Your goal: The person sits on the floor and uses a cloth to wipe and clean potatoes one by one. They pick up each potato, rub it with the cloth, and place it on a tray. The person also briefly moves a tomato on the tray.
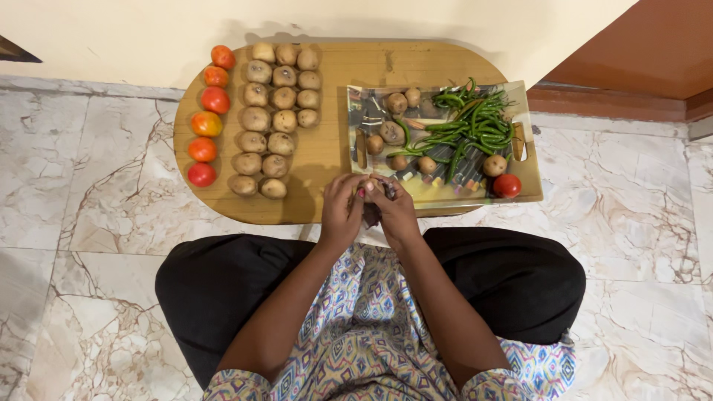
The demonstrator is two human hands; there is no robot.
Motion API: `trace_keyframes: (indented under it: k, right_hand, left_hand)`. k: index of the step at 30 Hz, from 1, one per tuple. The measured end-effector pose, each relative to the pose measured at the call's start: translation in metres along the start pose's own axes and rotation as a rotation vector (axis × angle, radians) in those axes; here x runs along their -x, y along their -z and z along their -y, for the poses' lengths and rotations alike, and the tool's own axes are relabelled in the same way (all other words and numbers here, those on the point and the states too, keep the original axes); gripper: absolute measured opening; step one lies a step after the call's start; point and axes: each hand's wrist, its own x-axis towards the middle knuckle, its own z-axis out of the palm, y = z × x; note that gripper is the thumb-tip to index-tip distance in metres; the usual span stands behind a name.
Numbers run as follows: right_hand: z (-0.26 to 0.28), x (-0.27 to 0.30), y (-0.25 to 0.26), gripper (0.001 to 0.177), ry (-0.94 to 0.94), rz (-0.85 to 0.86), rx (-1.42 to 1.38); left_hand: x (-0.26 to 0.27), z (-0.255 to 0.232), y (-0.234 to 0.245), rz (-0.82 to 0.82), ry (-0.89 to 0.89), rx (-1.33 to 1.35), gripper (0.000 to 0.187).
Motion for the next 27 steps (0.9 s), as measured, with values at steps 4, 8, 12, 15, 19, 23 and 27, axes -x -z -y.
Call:
trace_keyframes:
  k: [4, 8, 12, 15, 19, 23, 27]
  right_hand:
    - [0.006, 0.000, -0.001, 0.038, 0.028, 0.023, -0.022]
    - [0.006, 0.000, 0.002, 0.039, -0.037, 0.025, -0.051]
    - [-0.003, -0.003, 0.005, 0.040, 0.024, 0.035, 0.061]
    - [-0.010, -0.003, 0.008, 0.044, 0.043, 0.062, 0.087]
    - [-0.012, -0.007, 0.008, 0.046, 0.020, 0.096, 0.101]
    - [-0.007, -0.003, 0.005, 0.042, 0.008, 0.066, 0.157]
    - [0.008, -0.001, 0.000, 0.039, -0.018, 0.007, 0.107]
  left_hand:
    - [-0.001, -0.002, 0.001, 0.066, -0.044, 0.000, 0.042]
    - [0.002, -0.007, 0.003, 0.104, -0.133, -0.074, 0.054]
    - [0.000, -0.009, 0.005, 0.094, -0.107, -0.095, 0.053]
    - [-0.002, -0.008, 0.009, 0.085, -0.046, -0.044, 0.051]
    - [-0.008, -0.005, 0.015, 0.054, -0.080, -0.052, 0.047]
    - [-0.018, 0.010, 0.015, -0.005, -0.112, -0.193, 0.043]
    - [-0.043, 0.041, 0.021, -0.006, -0.101, -0.310, 0.040]
